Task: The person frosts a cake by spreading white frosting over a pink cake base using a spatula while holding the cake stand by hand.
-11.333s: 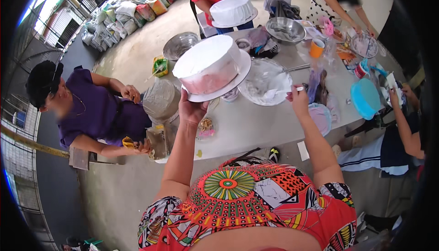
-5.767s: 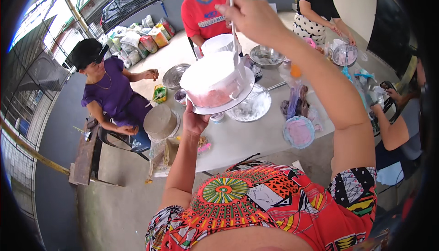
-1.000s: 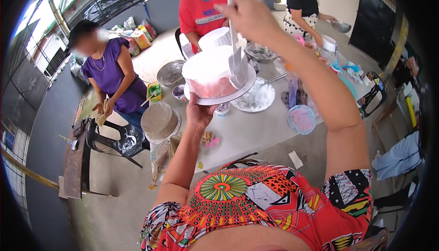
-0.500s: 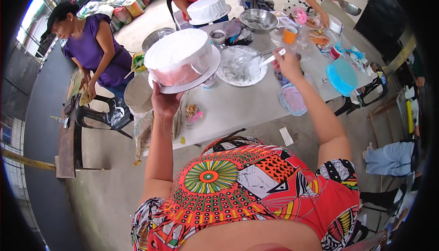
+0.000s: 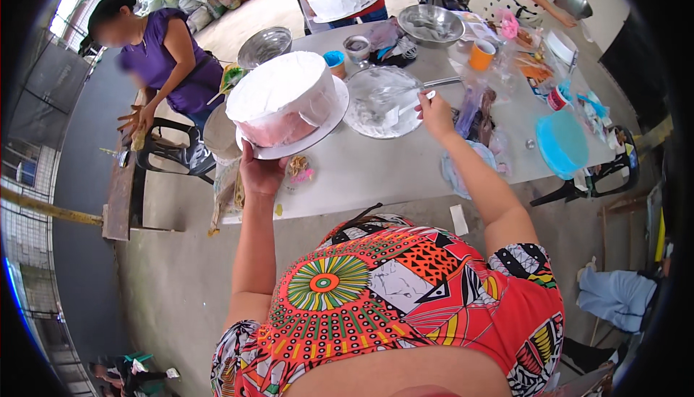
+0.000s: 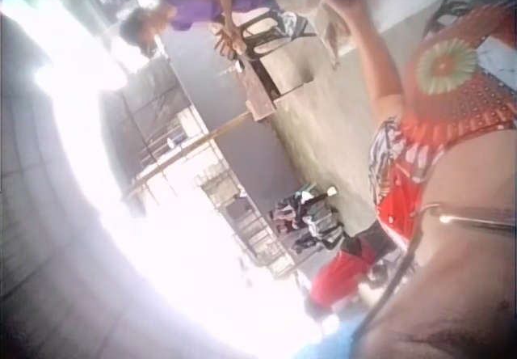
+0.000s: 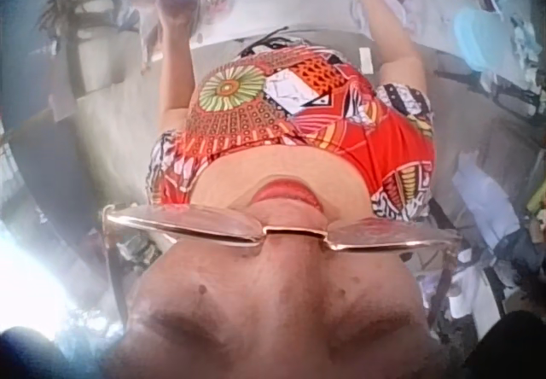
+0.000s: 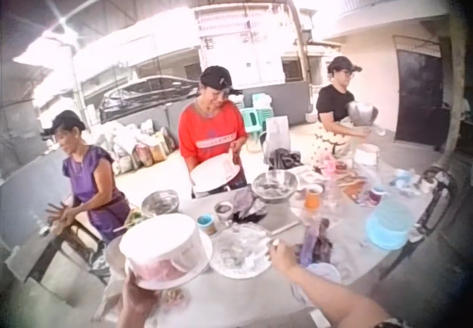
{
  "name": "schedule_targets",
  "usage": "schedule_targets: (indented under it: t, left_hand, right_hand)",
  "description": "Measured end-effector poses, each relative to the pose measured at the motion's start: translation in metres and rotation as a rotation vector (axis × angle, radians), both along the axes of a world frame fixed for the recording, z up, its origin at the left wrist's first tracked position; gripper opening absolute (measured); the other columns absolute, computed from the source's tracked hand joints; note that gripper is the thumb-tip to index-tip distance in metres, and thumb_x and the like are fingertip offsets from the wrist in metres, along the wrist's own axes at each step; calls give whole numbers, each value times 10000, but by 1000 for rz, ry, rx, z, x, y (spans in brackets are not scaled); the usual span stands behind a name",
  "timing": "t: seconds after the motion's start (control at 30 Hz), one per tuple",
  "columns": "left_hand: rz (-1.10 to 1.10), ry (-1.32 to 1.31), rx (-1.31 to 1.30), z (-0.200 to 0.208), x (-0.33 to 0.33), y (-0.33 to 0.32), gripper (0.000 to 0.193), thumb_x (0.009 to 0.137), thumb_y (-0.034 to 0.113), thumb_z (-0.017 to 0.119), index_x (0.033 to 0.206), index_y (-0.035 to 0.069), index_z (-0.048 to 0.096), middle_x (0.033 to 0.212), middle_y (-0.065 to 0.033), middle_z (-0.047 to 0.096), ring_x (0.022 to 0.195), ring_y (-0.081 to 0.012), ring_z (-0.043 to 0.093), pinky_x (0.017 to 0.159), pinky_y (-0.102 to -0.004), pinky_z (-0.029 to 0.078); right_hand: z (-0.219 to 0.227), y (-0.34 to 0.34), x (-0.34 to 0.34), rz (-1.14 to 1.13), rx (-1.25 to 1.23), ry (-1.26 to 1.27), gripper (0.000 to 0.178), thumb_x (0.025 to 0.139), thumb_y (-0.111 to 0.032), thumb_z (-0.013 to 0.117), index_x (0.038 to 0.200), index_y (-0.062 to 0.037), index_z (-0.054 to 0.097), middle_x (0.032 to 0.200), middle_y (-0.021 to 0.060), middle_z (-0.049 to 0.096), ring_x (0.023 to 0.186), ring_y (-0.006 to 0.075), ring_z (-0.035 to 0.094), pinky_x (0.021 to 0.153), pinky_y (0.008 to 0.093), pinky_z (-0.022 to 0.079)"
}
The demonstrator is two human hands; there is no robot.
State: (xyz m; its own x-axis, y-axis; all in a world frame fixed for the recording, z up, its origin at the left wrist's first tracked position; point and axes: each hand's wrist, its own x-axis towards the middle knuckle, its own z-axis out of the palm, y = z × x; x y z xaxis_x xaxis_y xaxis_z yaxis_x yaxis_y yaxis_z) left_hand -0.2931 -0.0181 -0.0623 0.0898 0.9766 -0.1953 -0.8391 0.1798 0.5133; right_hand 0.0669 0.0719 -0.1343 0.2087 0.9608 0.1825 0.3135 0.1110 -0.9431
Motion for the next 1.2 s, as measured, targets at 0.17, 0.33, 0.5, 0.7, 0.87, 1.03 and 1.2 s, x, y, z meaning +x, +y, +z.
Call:
schedule_targets:
  t: [0.17,0.33,0.5,0.7,0.87,1.03,1.2]
  left_hand:
    - [96,38,-22,5,14,-10,478,835,470,340,1184,145,371,1161,-76,456,1023,-262,478,638,-408,509]
    - [76,21,16,-3,11,-11,468,837,465,334,1171,140,382,1131,-80,478,999,-257,492,614,-387,511]
    - [98,-69,0,-9,17,-5,481,838,469,315,1174,130,378,1127,-89,479,988,-270,500,620,-427,524]
    - [37,-105,21,-22,25,15,480,847,459,295,1194,133,362,1163,-96,453,1006,-283,493,653,-441,521]
    - [-6,-57,16,-20,50,32,481,856,457,270,1216,146,336,1205,-95,417,1043,-279,469,681,-415,520]
    - [-42,-33,45,-18,71,46,473,864,448,256,1223,147,320,1208,-89,412,1049,-275,465,676,-410,520]
    - [-52,14,64,-18,84,52,469,873,437,238,1235,144,295,1214,-85,403,1054,-274,460,690,-408,514]
  right_hand:
    - [14,9,9,55,10,-6,208,808,-200,500,879,-5,514,594,97,584,443,145,553,421,263,430]
    - [-7,7,-9,160,-47,11,201,812,-211,494,885,-26,522,608,93,586,442,140,550,411,251,424]
    - [-1,18,26,56,-168,352,192,828,-210,474,880,-29,509,609,77,577,450,132,544,409,229,427]
    - [56,-5,77,4,-52,567,166,845,-191,442,888,-34,472,638,84,563,462,133,515,397,235,406]
    - [126,-34,67,84,130,688,188,839,-205,468,893,-25,464,664,105,567,511,139,530,438,244,406]
    - [174,-45,27,163,253,425,196,826,-201,509,875,-16,469,628,88,574,439,128,521,403,225,405]
    - [213,-42,-16,160,259,92,214,800,-204,548,794,2,489,572,68,563,418,113,521,393,221,401]
